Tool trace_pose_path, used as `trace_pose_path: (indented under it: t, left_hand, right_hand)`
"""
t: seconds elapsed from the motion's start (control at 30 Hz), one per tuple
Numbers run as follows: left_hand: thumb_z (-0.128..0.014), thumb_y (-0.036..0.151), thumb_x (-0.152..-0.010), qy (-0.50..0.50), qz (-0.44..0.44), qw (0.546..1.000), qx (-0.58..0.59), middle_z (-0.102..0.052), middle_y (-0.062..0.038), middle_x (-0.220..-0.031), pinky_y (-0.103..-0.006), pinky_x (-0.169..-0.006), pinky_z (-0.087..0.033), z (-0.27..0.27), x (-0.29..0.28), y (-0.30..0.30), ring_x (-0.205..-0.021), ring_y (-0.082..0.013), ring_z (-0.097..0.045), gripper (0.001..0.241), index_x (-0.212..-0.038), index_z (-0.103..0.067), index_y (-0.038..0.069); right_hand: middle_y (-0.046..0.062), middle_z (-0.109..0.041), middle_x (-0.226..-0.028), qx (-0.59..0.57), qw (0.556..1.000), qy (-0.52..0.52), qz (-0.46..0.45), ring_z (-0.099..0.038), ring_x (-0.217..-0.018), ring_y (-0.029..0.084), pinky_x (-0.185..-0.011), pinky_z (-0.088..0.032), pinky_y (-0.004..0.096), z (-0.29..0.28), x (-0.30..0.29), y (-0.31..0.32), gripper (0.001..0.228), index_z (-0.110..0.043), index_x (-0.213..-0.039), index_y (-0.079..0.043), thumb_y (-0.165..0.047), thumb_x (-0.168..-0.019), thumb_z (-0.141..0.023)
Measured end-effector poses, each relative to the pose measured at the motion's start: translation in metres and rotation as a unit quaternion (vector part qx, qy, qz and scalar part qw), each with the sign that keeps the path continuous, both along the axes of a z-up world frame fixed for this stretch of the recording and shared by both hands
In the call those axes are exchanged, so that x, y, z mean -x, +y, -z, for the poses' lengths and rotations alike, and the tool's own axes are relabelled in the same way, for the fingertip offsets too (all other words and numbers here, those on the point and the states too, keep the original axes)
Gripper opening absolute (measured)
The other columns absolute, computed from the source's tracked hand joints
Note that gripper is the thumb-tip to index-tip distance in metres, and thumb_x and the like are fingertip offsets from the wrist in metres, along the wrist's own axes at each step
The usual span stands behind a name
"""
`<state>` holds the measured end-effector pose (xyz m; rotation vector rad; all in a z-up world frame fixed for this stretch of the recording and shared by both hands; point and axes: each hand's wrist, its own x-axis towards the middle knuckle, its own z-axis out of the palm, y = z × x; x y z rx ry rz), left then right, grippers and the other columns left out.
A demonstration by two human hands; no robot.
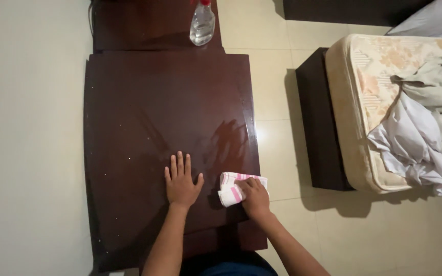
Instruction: The person sprays a cleaning solution onto a dark wooden table and wipes the surface with a pink and white cloth. They move around the table to clean different sections, repeatedly wiping the surface with the cloth.
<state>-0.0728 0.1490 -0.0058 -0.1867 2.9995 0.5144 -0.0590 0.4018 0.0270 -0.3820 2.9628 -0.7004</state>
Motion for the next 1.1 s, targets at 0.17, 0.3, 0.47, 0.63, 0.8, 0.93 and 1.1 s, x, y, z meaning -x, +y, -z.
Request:
trace_pose_path:
  t: [0.17,0.3,0.47,0.63,0.8,0.93,1.1]
  left_hand:
    - [-0.053,0.049,-0.094,-0.028,-0.012,1.0,0.008,-0.024,-0.013,-0.168,-0.0575,-0.122,-0.02,-0.002,0.006,0.001,-0.156,-0.0316,-0.018,0.075,-0.157,-0.036,0.012]
    - [-0.049,0.047,-0.103,-0.068,-0.071,0.995,0.003,-0.028,-0.01,-0.171,-0.0554,-0.129,-0.022,0.007,0.023,0.007,-0.162,-0.0287,-0.021,0.061,-0.154,-0.043,0.015]
    - [-0.051,0.049,-0.096,0.005,-0.053,0.999,0.012,-0.019,-0.014,-0.169,-0.0588,-0.121,-0.019,0.006,0.037,0.008,-0.156,-0.0311,-0.017,0.075,-0.159,-0.033,0.013]
    - [-0.051,0.051,-0.096,-0.018,-0.052,0.998,0.002,-0.017,-0.013,-0.171,-0.0583,-0.122,-0.017,0.007,0.039,0.009,-0.158,-0.0302,-0.013,0.077,-0.16,-0.03,0.014]
    - [-0.052,0.051,-0.095,-0.008,-0.058,0.998,0.003,-0.02,-0.013,-0.17,-0.0595,-0.121,-0.016,0.01,0.036,0.01,-0.157,-0.0306,-0.015,0.077,-0.16,-0.032,0.015]
    - [-0.052,0.049,-0.095,-0.028,-0.064,0.998,0.006,-0.021,-0.014,-0.169,-0.0607,-0.121,-0.017,0.006,0.045,0.013,-0.157,-0.0308,-0.015,0.075,-0.158,-0.033,0.014]
    - [-0.049,0.04,-0.1,-0.055,-0.09,0.994,0.035,-0.022,-0.016,-0.171,-0.0614,-0.126,-0.015,0.021,0.081,0.018,-0.159,-0.0331,-0.016,0.064,-0.157,-0.038,0.013]
  right_hand:
    - [0.006,-0.068,-0.104,0.006,1.0,-0.015,0.005,-0.062,-0.106,0.031,-0.089,-0.053,0.042,-0.004,0.001,-0.002,0.045,-0.077,-0.111,-0.014,0.003,-0.072,-0.066]
    - [0.008,-0.067,-0.104,0.007,1.0,0.002,-0.002,-0.062,-0.106,0.033,-0.09,-0.052,0.042,-0.01,0.007,-0.002,0.047,-0.077,-0.111,-0.013,0.004,-0.068,-0.067]
    - [0.008,-0.068,-0.105,0.008,1.0,0.009,-0.006,-0.062,-0.105,0.032,-0.09,-0.052,0.042,0.002,0.014,0.006,0.046,-0.076,-0.111,-0.012,0.003,-0.069,-0.068]
    - [0.006,-0.069,-0.106,0.019,1.0,0.016,0.003,-0.063,-0.105,0.031,-0.09,-0.053,0.042,0.003,0.026,0.003,0.041,-0.077,-0.112,-0.014,0.001,-0.074,-0.069]
    - [0.006,-0.069,-0.107,0.008,0.999,0.041,-0.001,-0.063,-0.105,0.032,-0.09,-0.054,0.042,0.007,0.045,-0.001,0.043,-0.077,-0.112,-0.016,0.002,-0.074,-0.067]
    - [0.007,-0.069,-0.107,0.007,0.999,0.045,0.0,-0.062,-0.106,0.034,-0.086,-0.053,0.044,0.004,0.068,-0.008,0.041,-0.076,-0.11,-0.014,0.0,-0.071,-0.07]
    - [0.008,-0.067,-0.107,-0.004,0.999,0.036,-0.008,-0.062,-0.106,0.033,-0.09,-0.053,0.043,0.009,0.093,-0.007,0.049,-0.075,-0.114,-0.013,0.005,-0.069,-0.065]
